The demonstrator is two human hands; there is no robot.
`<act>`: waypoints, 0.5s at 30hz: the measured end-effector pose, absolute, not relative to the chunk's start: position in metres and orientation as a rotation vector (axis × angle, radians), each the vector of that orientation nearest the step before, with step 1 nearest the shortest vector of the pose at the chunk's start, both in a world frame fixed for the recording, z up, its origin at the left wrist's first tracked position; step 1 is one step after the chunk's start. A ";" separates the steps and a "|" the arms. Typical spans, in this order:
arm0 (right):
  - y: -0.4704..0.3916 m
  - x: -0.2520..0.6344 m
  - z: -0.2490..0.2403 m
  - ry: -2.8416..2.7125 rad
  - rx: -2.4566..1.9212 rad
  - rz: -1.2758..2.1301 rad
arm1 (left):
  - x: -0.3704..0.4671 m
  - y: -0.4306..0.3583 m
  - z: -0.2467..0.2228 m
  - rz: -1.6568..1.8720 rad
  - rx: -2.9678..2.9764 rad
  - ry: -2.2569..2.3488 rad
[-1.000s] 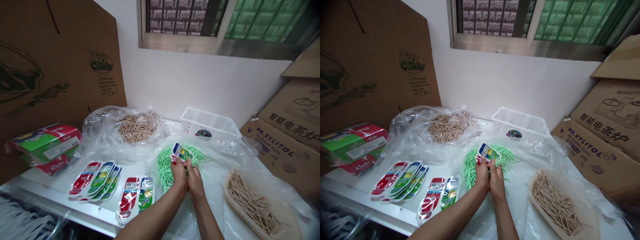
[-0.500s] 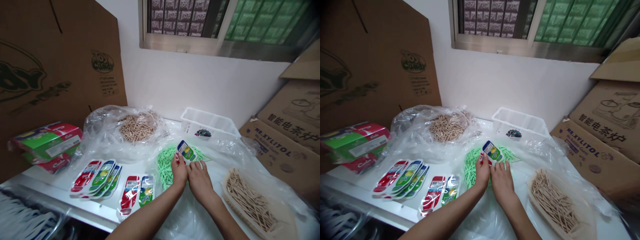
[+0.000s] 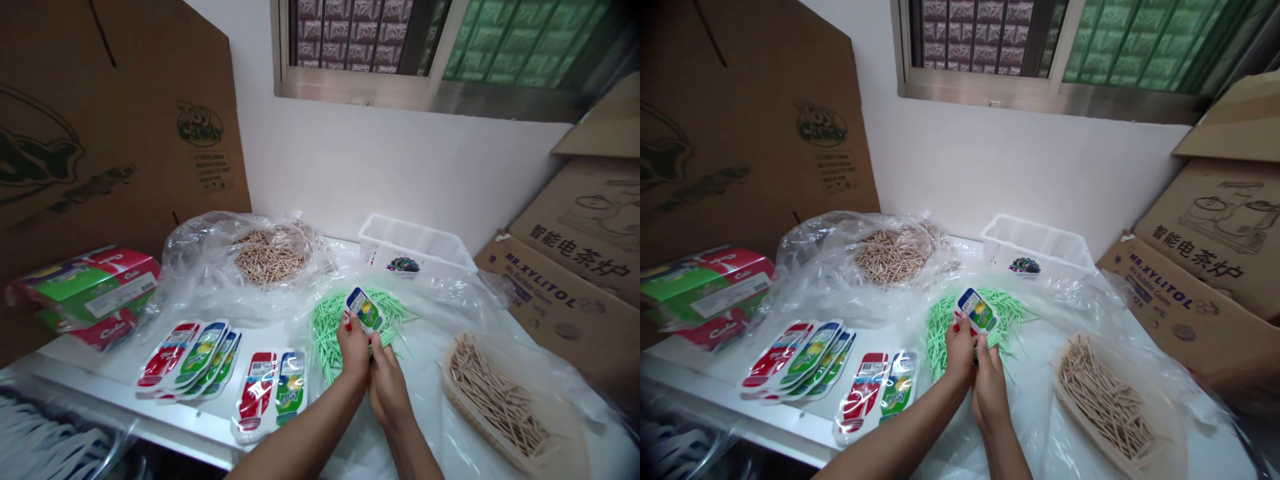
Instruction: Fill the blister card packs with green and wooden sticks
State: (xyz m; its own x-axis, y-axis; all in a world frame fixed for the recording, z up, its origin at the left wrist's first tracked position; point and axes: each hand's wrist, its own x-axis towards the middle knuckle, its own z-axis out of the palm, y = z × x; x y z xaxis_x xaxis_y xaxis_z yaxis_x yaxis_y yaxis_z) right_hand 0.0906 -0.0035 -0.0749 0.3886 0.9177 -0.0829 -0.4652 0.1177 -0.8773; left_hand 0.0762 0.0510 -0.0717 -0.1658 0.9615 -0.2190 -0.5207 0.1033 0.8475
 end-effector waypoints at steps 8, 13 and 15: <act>-0.013 0.163 -0.084 -1.132 -1.940 0.786 | 0.031 0.057 -0.055 1.381 0.860 0.995; 0.012 0.203 -0.092 -1.233 -2.544 0.516 | 0.012 0.057 -0.057 1.243 1.098 1.051; 0.023 0.207 -0.096 -1.239 -2.637 0.526 | 0.009 0.055 -0.060 1.181 1.203 1.042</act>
State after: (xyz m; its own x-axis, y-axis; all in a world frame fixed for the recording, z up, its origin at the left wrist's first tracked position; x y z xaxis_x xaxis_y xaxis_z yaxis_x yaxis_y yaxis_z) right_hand 0.2071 0.0232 -0.0958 0.5902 0.7711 -0.2388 0.7073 -0.6365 -0.3074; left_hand 0.0087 0.0554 -0.0602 0.1155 0.9930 0.0243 -0.0995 -0.0128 0.9950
